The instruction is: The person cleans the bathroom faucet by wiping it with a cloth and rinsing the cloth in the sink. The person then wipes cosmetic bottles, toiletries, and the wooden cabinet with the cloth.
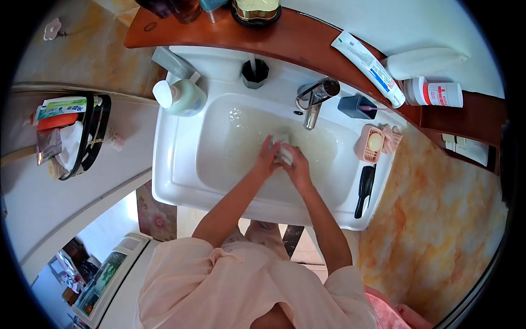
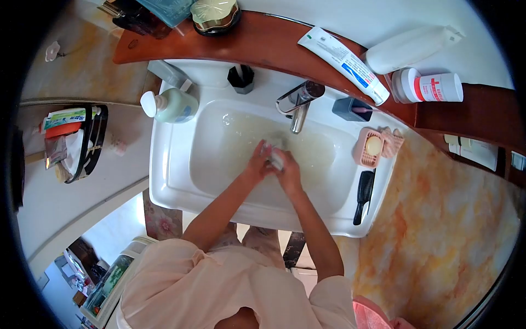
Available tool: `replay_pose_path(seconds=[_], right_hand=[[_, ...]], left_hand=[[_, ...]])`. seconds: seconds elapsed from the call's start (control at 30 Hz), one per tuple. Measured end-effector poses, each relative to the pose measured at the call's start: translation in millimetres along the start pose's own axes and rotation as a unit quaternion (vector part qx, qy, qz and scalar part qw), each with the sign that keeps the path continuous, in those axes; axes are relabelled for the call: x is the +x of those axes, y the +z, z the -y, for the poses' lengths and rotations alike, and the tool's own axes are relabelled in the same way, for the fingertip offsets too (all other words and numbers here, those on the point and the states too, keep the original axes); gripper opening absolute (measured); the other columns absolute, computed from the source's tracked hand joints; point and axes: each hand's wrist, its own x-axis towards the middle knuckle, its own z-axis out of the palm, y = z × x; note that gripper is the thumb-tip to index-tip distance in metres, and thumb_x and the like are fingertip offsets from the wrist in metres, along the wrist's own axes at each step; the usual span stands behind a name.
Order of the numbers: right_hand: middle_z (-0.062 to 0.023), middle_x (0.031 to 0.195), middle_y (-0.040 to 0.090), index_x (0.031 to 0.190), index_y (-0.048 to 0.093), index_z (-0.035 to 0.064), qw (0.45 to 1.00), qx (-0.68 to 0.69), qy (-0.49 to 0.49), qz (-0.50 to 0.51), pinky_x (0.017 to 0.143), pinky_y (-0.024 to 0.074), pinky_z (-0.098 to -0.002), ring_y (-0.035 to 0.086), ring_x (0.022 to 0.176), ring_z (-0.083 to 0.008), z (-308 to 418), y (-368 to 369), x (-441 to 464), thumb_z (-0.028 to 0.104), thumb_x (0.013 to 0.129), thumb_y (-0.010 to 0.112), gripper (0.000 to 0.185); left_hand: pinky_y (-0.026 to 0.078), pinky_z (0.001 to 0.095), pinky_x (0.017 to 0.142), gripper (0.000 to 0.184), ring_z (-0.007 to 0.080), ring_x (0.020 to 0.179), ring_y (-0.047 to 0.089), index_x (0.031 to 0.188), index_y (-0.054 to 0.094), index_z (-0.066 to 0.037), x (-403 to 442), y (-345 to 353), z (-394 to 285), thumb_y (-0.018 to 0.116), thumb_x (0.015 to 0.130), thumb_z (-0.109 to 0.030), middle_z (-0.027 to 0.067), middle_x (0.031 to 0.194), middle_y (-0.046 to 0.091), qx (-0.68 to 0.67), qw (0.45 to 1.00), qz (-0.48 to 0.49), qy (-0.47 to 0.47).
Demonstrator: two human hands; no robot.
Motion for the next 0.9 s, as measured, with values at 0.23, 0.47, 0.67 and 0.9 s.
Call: replay_pose_path(seconds=[0.23,0.47,0.67,0.9], right_hand=[[-0.0130,0.072,0.058,0.082,0.061,0.0050,0.998,-0.043,-0.050,0.024,0.061,0.0486,-0.0377,0.061,0.069,-0.0321,77.7,-3.5,-9.7,0.014,0.079,0.067,0.011],[-0.0134,0.065,0.055,0.075,0.060,0.0023,0.988,0.068,0.028,-0.137,0.058,0.0465,-0.0353,0.058,0.060,-0.0261,29.5,8.0,-4.4,0.019,0.089,0.058,0.022],[-0.0103,0.088,0.061,0.108,0.054,0.0001,0.971,-0.046,0.017,-0.232,0.073,0.0489,-0.0306,0.061,0.081,-0.0183,10.5,-36.3,4.0,0.020,0.092,0.057,0.026],[-0.0057,0.098,0.060,0.123,0.047,0.0039,0.744,0.523,0.402,0.108,0.071,0.0507,-0.0322,0.060,0.080,-0.0166,-24.6,-29.5,1.5,0.027,0.087,0.066,0.047]], left_hand=[[0.051,0.0296,0.066,0.032,0.0154,0.077,0.060,0.118,0.054,-0.012,2.6,8.0,-27.4,0.059,0.092,-0.029,0.0018,0.096,0.060,-0.001,0.980,0.198,-0.033],[0.045,0.0261,0.068,0.025,0.0107,0.077,0.053,0.110,0.054,-0.004,-18.0,23.0,3.2,0.056,0.094,-0.023,0.0014,0.092,0.057,-0.036,0.993,0.003,0.110],[0.041,0.0238,0.078,0.021,0.0083,0.087,0.049,0.110,0.053,-0.005,-102.4,66.6,-32.2,0.056,0.094,-0.020,0.0000,0.096,0.054,0.108,0.913,0.002,0.393],[0.041,0.0313,0.091,0.029,0.0244,0.103,0.052,0.108,0.051,-0.006,-103.3,37.1,63.9,0.064,0.082,-0.006,0.0104,0.111,0.054,0.267,0.860,0.078,0.428]])
